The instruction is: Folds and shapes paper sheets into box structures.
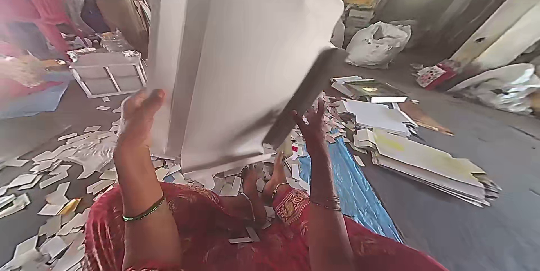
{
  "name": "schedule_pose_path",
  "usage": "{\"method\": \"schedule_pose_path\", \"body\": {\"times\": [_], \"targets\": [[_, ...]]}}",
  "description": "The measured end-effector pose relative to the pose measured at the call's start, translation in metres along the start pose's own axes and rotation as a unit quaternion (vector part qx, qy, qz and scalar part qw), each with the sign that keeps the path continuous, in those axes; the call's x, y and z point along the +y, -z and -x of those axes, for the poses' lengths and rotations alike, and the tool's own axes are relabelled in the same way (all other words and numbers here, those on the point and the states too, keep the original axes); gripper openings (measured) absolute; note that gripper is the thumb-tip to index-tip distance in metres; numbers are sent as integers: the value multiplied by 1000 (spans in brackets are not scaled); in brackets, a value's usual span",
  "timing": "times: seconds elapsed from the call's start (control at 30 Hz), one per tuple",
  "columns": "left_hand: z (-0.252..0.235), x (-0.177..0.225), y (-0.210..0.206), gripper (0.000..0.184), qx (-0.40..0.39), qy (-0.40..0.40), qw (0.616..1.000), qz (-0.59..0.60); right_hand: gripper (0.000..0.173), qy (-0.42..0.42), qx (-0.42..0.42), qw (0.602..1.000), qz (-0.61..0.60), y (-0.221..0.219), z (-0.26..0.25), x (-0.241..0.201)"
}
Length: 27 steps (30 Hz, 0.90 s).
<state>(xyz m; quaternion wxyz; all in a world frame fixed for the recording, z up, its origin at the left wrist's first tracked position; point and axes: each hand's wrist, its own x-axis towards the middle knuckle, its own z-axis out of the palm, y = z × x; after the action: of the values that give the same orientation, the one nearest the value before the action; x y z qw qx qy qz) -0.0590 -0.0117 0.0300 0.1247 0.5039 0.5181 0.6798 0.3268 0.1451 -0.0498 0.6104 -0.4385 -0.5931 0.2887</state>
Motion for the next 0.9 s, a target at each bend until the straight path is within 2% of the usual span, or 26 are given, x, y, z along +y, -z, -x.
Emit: {"method": "schedule_pose_path", "body": {"times": [0.03,0.07,0.13,0.17,0.23,0.33,0.4,0.5,0.6,0.8,0.9], "targets": [[2,-1,-3,34,-11,6,1000,15,101,-20,-3,999,-36,0,1,0],[3,-2,-8,28,-12,6,999,33,88,-34,0,997,-75,1,4,2],[0,-10,-16,14,-21,5,996,83,44,-39,36,988,-142,7,5,8],[-3,-15,-19,13,-24,19,995,99,30,-40,48,986,-157,13,3,10],[-9,-26,-23,19,-37,64,989,127,23,-32,46,983,-175,28,0,7],[-9,-53,-20,33,-49,152,976,150,15,-45,15,983,-175,51,6,-3],[-11,-77,-17,33,-57,189,966,168,10,-11,-19,976,-215,62,11,-7],[-8,-109,-19,28,-75,244,945,204,15,43,-64,955,-287,57,17,-16],[-2,-121,-20,32,-72,280,931,223,13,18,-54,950,-306,44,19,-22],[20,-108,-16,55,-78,279,950,114,10,-62,-29,985,-157,52,6,-1],[25,-120,-29,54,-70,284,942,166,20,-93,-4,994,-49,55,-1,20]]}}
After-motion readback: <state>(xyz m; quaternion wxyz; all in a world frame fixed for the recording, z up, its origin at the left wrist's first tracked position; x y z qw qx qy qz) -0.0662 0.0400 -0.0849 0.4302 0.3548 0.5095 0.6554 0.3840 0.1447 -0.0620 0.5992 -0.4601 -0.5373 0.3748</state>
